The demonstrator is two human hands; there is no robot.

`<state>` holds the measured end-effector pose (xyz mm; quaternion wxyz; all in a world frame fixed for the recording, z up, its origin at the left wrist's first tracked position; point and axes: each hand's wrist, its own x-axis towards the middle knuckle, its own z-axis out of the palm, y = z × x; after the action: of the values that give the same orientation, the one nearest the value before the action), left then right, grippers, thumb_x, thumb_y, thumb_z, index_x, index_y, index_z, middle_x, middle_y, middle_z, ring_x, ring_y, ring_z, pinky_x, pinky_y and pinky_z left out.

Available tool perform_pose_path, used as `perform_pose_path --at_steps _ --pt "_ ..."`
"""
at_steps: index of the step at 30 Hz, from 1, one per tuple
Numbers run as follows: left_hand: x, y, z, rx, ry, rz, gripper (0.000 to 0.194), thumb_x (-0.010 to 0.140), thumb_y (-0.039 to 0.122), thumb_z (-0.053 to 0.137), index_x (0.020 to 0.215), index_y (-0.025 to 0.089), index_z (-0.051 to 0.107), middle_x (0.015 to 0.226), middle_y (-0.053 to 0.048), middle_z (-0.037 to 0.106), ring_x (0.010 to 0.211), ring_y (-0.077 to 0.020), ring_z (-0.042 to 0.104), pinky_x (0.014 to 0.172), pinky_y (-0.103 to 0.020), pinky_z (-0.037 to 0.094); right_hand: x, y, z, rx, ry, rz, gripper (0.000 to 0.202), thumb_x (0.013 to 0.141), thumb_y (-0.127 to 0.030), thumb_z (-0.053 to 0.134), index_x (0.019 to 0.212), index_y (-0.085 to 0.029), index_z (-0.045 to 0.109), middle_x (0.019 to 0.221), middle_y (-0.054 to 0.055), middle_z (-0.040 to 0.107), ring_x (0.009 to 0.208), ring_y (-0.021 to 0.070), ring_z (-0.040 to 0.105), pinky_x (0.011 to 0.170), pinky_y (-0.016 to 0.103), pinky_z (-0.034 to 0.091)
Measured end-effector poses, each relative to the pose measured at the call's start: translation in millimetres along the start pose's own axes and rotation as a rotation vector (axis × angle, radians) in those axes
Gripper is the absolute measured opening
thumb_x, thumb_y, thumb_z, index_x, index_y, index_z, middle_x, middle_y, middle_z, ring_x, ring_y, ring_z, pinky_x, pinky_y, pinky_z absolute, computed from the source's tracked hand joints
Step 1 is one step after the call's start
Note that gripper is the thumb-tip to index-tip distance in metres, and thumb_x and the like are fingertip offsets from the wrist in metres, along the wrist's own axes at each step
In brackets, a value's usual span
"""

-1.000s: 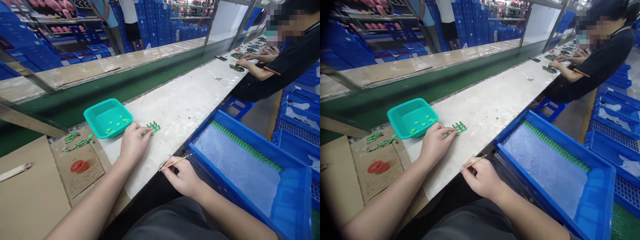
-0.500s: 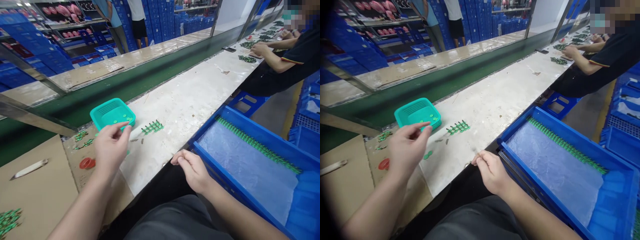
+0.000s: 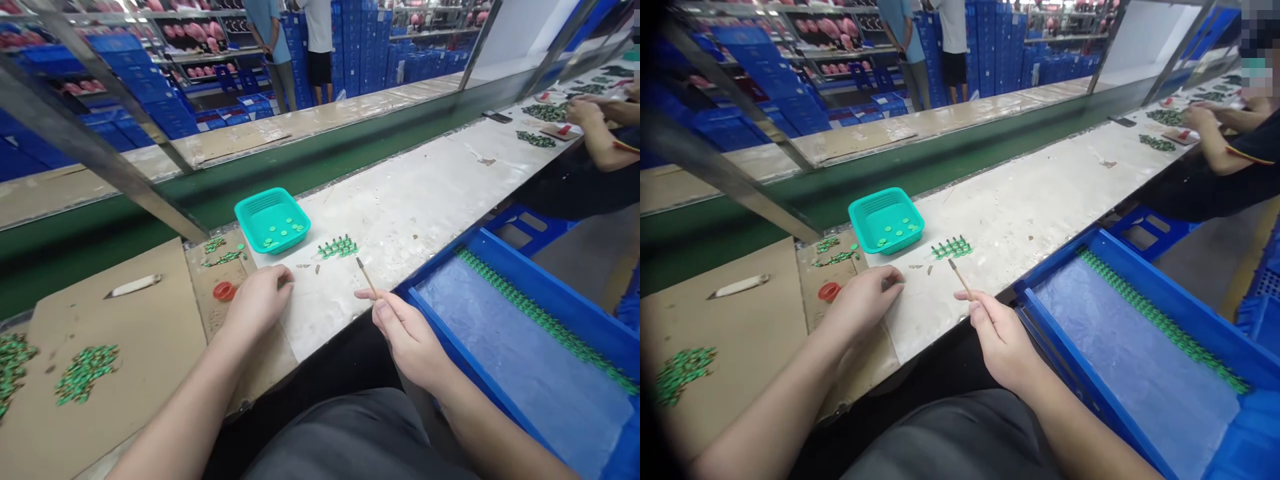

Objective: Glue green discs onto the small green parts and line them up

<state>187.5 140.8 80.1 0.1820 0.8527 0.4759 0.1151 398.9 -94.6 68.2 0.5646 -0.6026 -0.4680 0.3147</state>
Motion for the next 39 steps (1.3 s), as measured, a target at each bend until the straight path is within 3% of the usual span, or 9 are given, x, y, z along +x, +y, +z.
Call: perform_pose_path --at_steps 4,7,9,12,16,20,26,31,39 --pt "-17 -6 -8.8 -0.118 0.000 -0.003 0.018 0.093 0.038 0.067 0.097 0.029 0.083 0.099 -0.005 0.089 0.094 -0.0286 0.083 0.084 -0.037 0.062 1 -8 10 -0.032 -0.038 -0.020 0.060 0.122 -0.031 0.052 0.182 -0.033 0.052 0.078 -0.003 0.071 0.069 0.0176 0.065 0.071 0.033 0.058" --pt "-56 -21 -15.6 -0.200 0.032 -0.031 0.030 0.099 0.052 0.066 0.104 0.029 0.085 0.098 -0.003 0.090 0.087 -0.0264 0.086 0.077 -0.034 0.064 0 -16 8 0.013 -0.122 -0.054 0.045 0.124 -0.038 0.051 0.163 -0.035 0.074 0.104 0.005 0.088 0.074 0.0176 0.071 0.078 0.036 0.066" --pt "-90 -34 -16.6 -0.225 0.056 -0.051 0.033 0.100 0.055 0.065 0.098 0.030 0.085 0.089 -0.002 0.089 0.078 -0.0253 0.085 0.069 -0.033 0.063 -2 -24 5 0.102 -0.234 -0.055 0.047 0.120 -0.056 0.064 0.162 -0.037 0.075 0.139 0.011 0.089 0.096 0.0229 0.082 0.094 0.044 0.073" --pt "-134 -51 -9.7 -0.208 0.145 -0.059 0.033 0.102 0.056 0.065 0.094 0.031 0.086 0.089 -0.002 0.089 0.076 -0.0257 0.083 0.069 -0.035 0.062 -2 -36 6 0.230 -0.403 -0.065 0.089 0.095 -0.069 0.096 0.173 -0.043 0.063 0.174 0.013 0.071 0.144 0.0364 0.079 0.122 0.058 0.068" --pt "-164 -61 5.6 -0.145 0.288 -0.025 0.030 0.108 0.052 0.066 0.100 0.031 0.086 0.102 -0.005 0.089 0.100 -0.0295 0.081 0.095 -0.043 0.062 6 -45 31 0.248 -0.288 -0.027 0.031 0.117 -0.050 0.076 0.144 -0.038 0.085 0.128 0.008 0.094 0.107 0.0262 0.091 0.096 0.044 0.078" --pt "-172 -69 8.4 -0.113 0.371 0.029 0.026 0.114 0.048 0.067 0.114 0.029 0.085 0.108 -0.006 0.085 0.102 -0.0274 0.076 0.097 -0.043 0.059 25 -43 62 0.169 -0.196 -0.056 0.046 0.122 -0.063 0.061 0.127 -0.028 0.091 0.083 0.004 0.087 0.075 0.0191 0.084 0.071 0.032 0.072" --pt "-171 -81 6.6 -0.115 0.351 0.146 0.020 0.113 0.041 0.069 0.118 0.031 0.086 0.109 -0.004 0.083 0.105 -0.0254 0.076 0.099 -0.043 0.060 53 -32 98 0.099 -0.180 0.028 0.043 0.109 -0.066 0.082 0.106 -0.023 0.083 0.093 0.006 0.087 0.087 0.0213 0.087 0.085 0.037 0.076" --pt "-175 -83 9.4 -0.100 0.385 0.124 0.017 0.113 0.041 0.073 0.110 0.028 0.084 0.108 -0.006 0.083 0.103 -0.0272 0.075 0.095 -0.044 0.059 63 -20 129 0.181 -0.148 0.057 0.048 0.108 -0.071 0.081 0.101 -0.027 0.061 0.084 -0.001 0.081 0.077 0.0179 0.082 0.076 0.034 0.072" --pt "-187 -88 3.9 -0.057 0.359 0.407 0.027 0.111 0.020 0.071 0.134 0.030 0.082 0.129 -0.001 0.090 0.112 -0.0271 0.082 0.111 -0.048 0.055 84 -19 152 0.080 -0.233 -0.035 0.037 0.112 -0.063 0.078 0.115 -0.026 0.077 0.102 0.003 0.084 0.094 0.0192 0.085 0.091 0.038 0.075"
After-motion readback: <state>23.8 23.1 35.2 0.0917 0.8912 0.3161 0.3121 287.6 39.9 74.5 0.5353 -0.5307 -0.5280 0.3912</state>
